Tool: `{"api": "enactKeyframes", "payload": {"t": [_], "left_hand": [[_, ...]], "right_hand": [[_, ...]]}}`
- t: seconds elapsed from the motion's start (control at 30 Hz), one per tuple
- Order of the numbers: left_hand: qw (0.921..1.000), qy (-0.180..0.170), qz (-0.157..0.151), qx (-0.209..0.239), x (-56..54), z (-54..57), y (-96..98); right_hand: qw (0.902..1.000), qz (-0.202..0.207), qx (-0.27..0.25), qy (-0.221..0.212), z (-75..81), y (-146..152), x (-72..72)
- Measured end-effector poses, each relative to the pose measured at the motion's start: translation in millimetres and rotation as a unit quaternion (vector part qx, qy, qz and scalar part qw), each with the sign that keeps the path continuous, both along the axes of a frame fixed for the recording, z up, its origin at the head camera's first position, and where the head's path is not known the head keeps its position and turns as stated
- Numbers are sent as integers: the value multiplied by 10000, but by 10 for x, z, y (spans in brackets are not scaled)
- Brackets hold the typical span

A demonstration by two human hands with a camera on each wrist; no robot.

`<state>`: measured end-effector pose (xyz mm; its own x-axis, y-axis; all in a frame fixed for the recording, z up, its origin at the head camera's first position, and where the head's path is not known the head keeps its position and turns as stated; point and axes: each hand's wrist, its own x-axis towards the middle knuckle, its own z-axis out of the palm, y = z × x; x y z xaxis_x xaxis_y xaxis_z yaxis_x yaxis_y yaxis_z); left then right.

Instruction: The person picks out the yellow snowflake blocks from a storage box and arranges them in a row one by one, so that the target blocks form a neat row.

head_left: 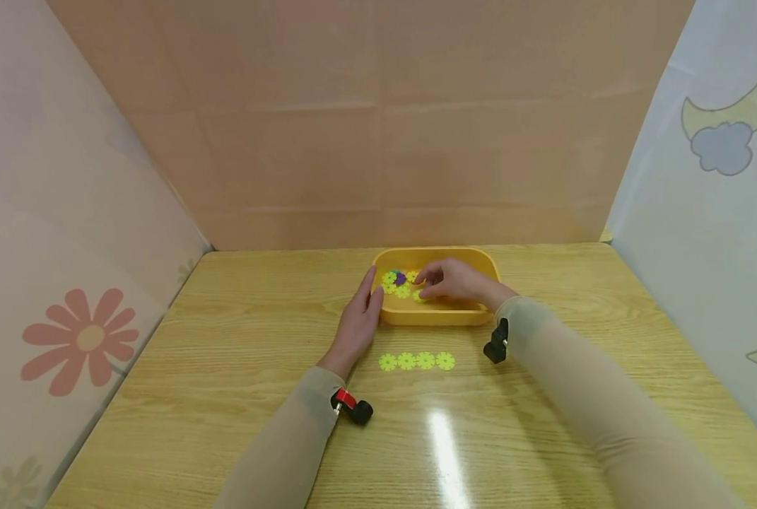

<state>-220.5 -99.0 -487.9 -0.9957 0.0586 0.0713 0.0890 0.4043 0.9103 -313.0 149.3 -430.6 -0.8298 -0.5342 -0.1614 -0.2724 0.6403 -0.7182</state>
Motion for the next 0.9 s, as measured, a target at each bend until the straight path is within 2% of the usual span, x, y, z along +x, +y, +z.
{"api": "enactKeyframes", "payload": {"t": [0.37, 0.9], "left_hand": [[10000, -13, -25, 64, 10, 9, -17], [9998, -76, -6, 163, -1, 15, -17]], "right_hand": [[9996, 272, 31, 61, -51, 4, 5], [9997, 32, 38, -245, -80, -16, 29]]}}
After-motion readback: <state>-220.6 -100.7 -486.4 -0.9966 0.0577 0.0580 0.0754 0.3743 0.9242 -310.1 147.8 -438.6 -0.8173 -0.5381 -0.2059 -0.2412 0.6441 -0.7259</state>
